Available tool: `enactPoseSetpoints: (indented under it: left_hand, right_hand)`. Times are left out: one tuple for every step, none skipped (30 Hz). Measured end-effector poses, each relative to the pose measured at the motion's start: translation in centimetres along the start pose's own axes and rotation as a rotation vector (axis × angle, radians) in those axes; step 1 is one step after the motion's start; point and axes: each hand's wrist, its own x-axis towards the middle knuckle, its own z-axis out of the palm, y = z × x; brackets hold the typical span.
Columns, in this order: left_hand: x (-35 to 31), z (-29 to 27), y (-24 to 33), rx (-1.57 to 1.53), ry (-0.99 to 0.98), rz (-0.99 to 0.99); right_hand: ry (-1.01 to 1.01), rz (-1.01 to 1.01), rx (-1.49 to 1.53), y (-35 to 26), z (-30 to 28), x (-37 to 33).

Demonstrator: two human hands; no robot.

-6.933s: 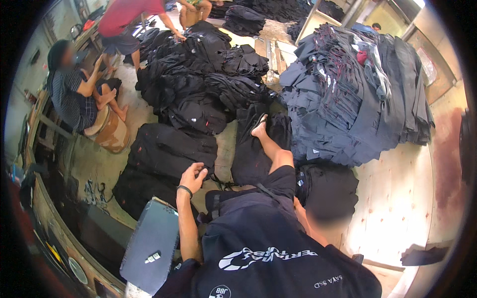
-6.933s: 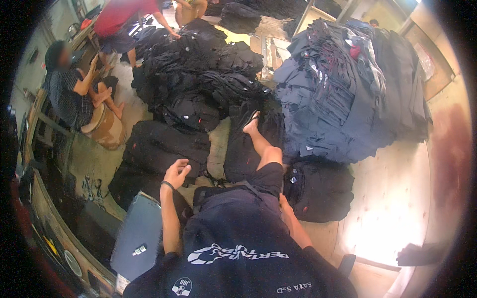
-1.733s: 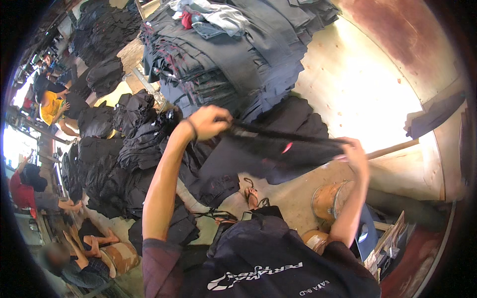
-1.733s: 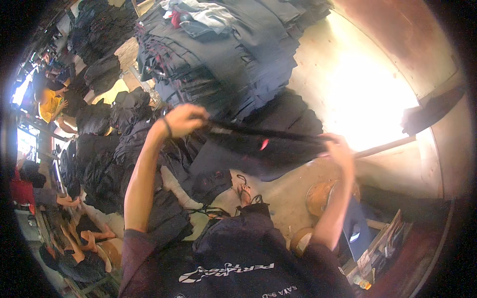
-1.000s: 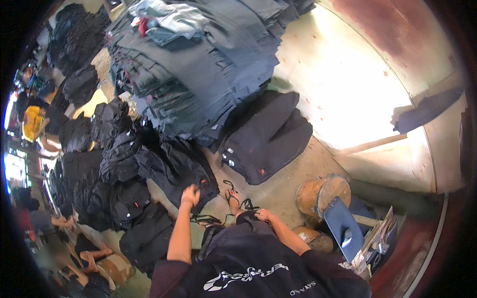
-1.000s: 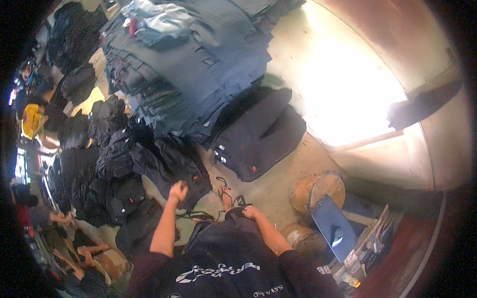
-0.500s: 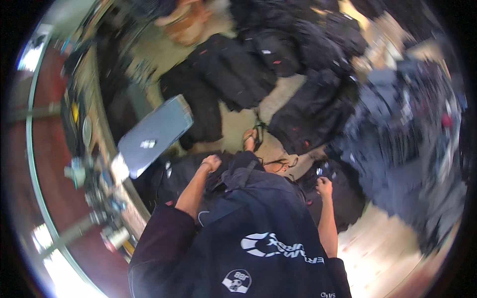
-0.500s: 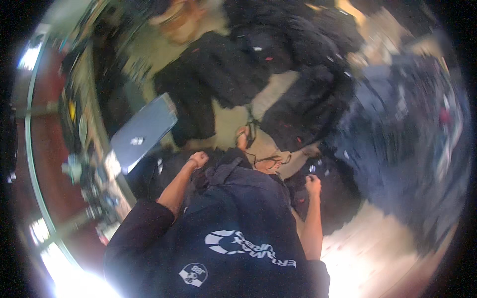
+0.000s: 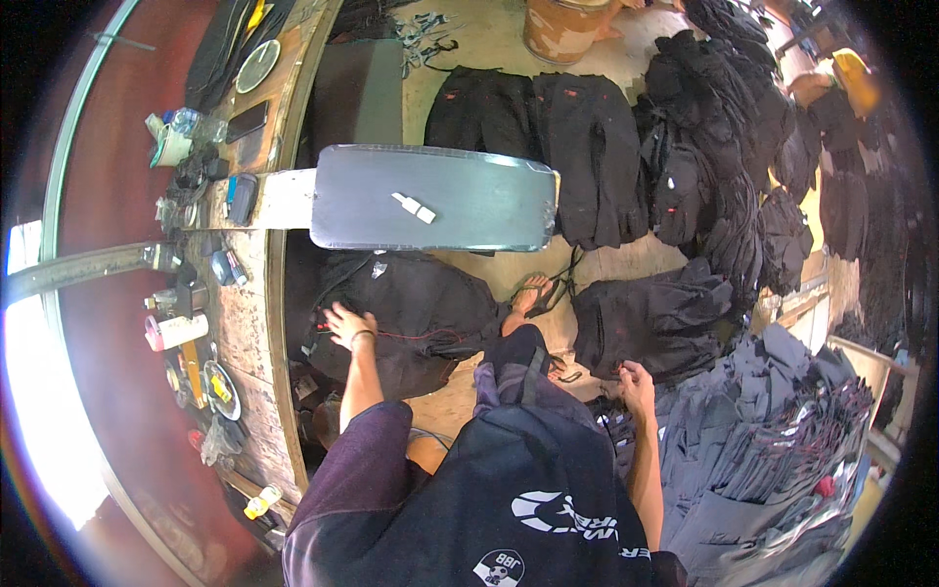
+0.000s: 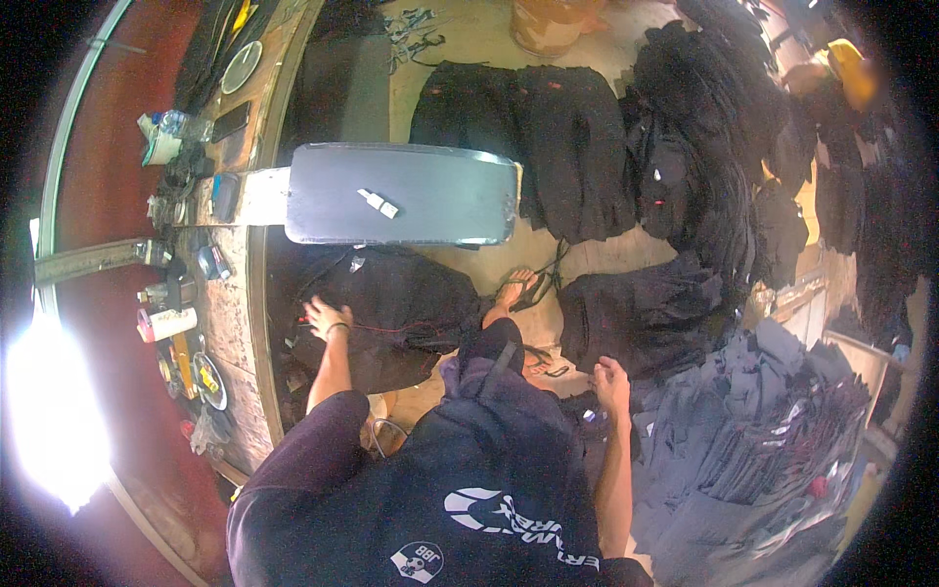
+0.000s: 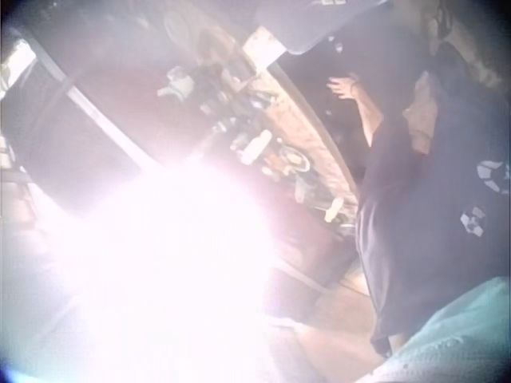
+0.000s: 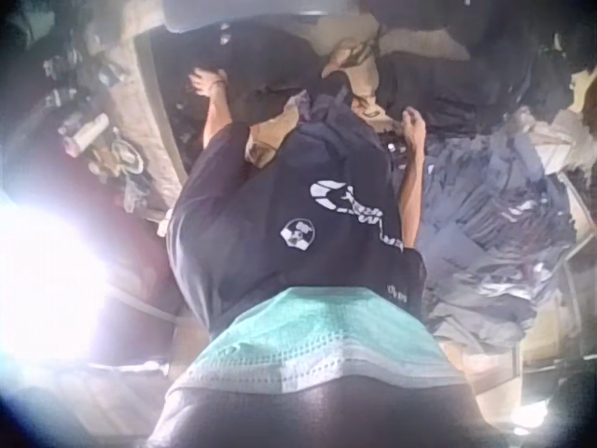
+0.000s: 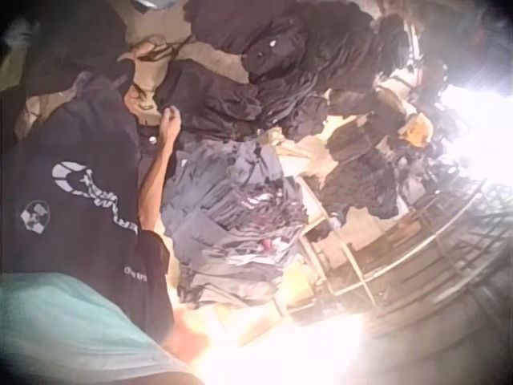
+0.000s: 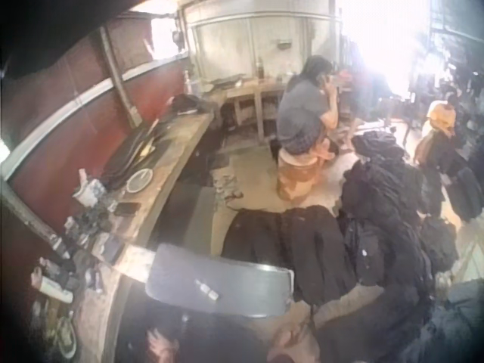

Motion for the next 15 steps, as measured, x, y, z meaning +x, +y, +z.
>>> enactPoseSetpoints:
  left_hand:
    - [1.8,-0.7,-0.7,-0.068,-0.005,-0.044]
    - [3.6,-1.3,-1.2,-0.085,-0.116,-0.076]
    - [5.0,-2.0,-1.8,-0.097,-0.229,-0.094]
    - [6.4,-2.5,-2.1,-0.121,-0.333,-0.09]
    - [7.5,-3.0,-2.5,-0.115,-0.337,-0.073]
    - [8.2,-3.4,-2.6,-0.103,-0.352,-0.043]
    - [8.6,-3.6,-2.5,-0.098,-0.34,-0.057]
    - [8.4,-3.7,-2.3,-0.062,-0.333,0.017]
    - [7.8,-3.6,-1.8,0.002,-0.333,0.072]
    - [6.5,-3.5,-1.2,0.079,-0.326,0.112]
    - [4.7,-3.3,0.0,0.129,-0.343,0.213]
    - [2.1,-3.0,1.3,0.157,-0.276,0.409]
    - [-0.9,-2.9,2.5,0.162,-0.255,0.56]
    - [-4.5,-2.9,4.1,0.135,-0.295,0.64]
    - [-8.3,-3.2,5.8,0.066,-0.34,0.734]
  right_hand:
    - [0.004,0.026,-0.019,-0.1,0.2,-0.2]
    - [0.021,0.013,-0.104,0.1,0.1,-0.3]
    - [0.026,-0.01,-0.149,0.5,0.1,-0.4]
    - [0.06,0.031,-0.219,1.1,-0.1,-0.6]
    - [0.083,-0.005,-0.229,1.9,-0.3,-0.8]
    - [0.07,-0.03,-0.198,2.9,-0.6,-1.0]
    - [0.067,0.017,-0.185,3.9,-0.9,-1.3]
    - [0.079,0.131,-0.182,5.0,-1.1,-1.5]
    - [0.066,0.152,-0.19,6.1,-1.4,-1.8]
    - [0.042,0.153,-0.191,7.0,-1.5,-1.9]
    - [0.043,0.18,-0.19,7.8,-1.6,-2.0]
    - [0.048,0.258,-0.198,8.2,-1.5,-2.1]
    - [0.038,0.294,-0.164,8.2,-1.1,-2.0]
    - [0.014,0.143,-0.172,7.7,-0.6,-2.0]
    - [0.007,0.076,-0.202,6.8,0.3,-1.9]
